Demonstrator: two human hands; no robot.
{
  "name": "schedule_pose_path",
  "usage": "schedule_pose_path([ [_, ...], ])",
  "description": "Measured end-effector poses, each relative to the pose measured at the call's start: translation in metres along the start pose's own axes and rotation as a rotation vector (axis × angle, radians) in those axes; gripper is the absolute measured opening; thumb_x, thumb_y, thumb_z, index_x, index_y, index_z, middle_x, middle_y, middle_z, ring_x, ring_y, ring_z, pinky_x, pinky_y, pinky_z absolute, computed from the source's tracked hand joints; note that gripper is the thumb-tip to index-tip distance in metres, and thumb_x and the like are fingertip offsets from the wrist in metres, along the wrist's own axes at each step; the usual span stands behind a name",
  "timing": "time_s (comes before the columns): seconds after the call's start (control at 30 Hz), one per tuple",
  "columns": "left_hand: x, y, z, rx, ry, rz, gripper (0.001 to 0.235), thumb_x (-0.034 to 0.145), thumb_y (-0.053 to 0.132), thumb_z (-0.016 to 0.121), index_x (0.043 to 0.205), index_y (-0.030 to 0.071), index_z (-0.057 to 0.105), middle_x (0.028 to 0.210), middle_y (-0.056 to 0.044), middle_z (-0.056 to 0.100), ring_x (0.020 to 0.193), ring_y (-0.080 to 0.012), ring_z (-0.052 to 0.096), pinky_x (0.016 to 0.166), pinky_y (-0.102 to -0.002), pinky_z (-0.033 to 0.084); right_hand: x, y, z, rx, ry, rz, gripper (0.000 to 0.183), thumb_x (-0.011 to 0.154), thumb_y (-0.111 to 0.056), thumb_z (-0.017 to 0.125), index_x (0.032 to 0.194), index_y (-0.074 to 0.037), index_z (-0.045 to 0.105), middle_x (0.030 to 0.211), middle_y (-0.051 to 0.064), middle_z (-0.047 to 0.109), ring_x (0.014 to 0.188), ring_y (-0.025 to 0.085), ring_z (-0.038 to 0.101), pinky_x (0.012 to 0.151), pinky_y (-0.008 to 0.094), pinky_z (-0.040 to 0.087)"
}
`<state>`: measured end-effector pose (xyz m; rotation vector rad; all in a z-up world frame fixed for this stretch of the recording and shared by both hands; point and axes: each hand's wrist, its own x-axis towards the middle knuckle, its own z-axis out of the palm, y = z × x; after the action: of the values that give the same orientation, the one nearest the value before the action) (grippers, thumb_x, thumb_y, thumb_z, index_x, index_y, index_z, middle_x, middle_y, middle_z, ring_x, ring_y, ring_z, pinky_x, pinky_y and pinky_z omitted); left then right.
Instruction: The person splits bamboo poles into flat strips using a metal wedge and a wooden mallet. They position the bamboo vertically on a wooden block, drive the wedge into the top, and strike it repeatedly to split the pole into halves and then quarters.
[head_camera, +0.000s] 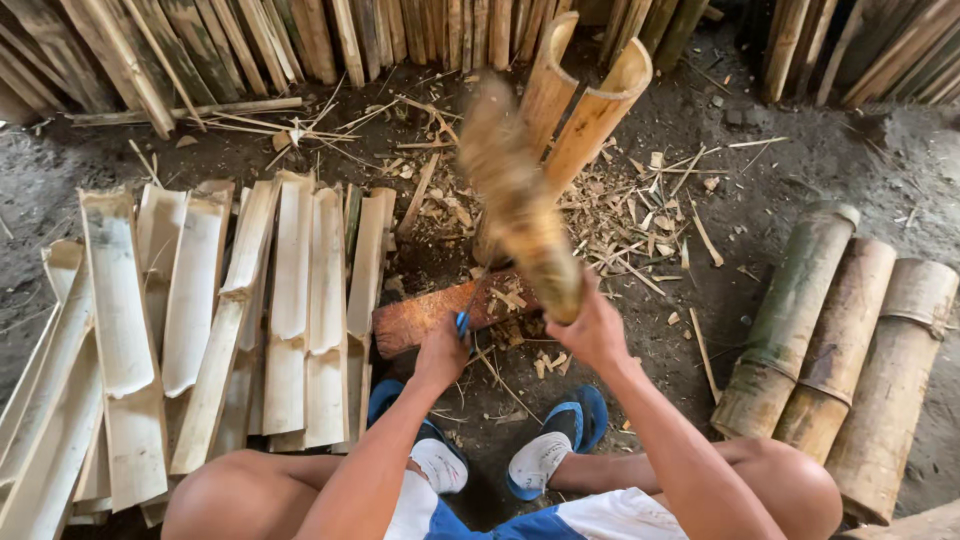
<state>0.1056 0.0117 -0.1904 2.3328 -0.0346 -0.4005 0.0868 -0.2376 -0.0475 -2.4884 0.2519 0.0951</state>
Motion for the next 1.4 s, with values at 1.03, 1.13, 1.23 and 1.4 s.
schedule_pose_path([
  [1.03,-0.036,0.041,0.030,-0.136,-0.316,0.216,0.063,0.095,0.037,0.062,0.145,0.009,0.034,0.112,-0.026,0.062,0.102,-0.0449,0.062,0.088,-0.051,0.051,-0.072,0.149,0.227,0.254,0.368,0.131,0.054,0.103,-0.046,0.066,0.144,-0.012,0.057,0.144,0.020,0.059,0.137,0.039,0.052,0.117,0.053,0.040],
  [1.13,-0.003,0.094,-0.016,-0.038,0.142,0.395,0.086,0.087,0.034,0.075,0.152,0.009,0.025,0.132,-0.030,0.051,0.119,-0.0482,0.051,0.094,-0.054,0.045,-0.045,0.148,0.230,0.559,0.044,0.399,0.079,0.088,-0.042,0.072,0.149,-0.004,0.039,0.135,0.020,0.062,0.123,0.035,0.063,0.101,0.047,0.051],
  [1.23,0.041,0.169,-0.064,-0.071,0.436,0.702,0.111,0.079,0.031,0.089,0.160,0.009,0.016,0.152,-0.034,0.040,0.135,-0.0515,0.040,0.100,-0.056,0.040,-0.042,0.139,0.235,0.383,-0.339,0.249,0.067,0.097,-0.046,0.061,0.151,-0.008,0.048,0.124,0.023,0.074,0.110,0.033,0.072,0.095,0.041,0.054],
  [1.4,0.066,0.288,-0.072,-0.215,0.195,1.096,0.120,0.068,0.042,0.095,0.157,0.026,0.016,0.154,-0.005,0.033,0.146,-0.0300,0.037,0.126,-0.066,0.025,-0.016,0.097,0.242,0.962,-0.106,0.421,0.090,0.095,-0.041,0.071,0.158,-0.009,0.016,0.152,0.014,0.042,0.133,0.022,0.049,0.106,0.037,0.044],
])
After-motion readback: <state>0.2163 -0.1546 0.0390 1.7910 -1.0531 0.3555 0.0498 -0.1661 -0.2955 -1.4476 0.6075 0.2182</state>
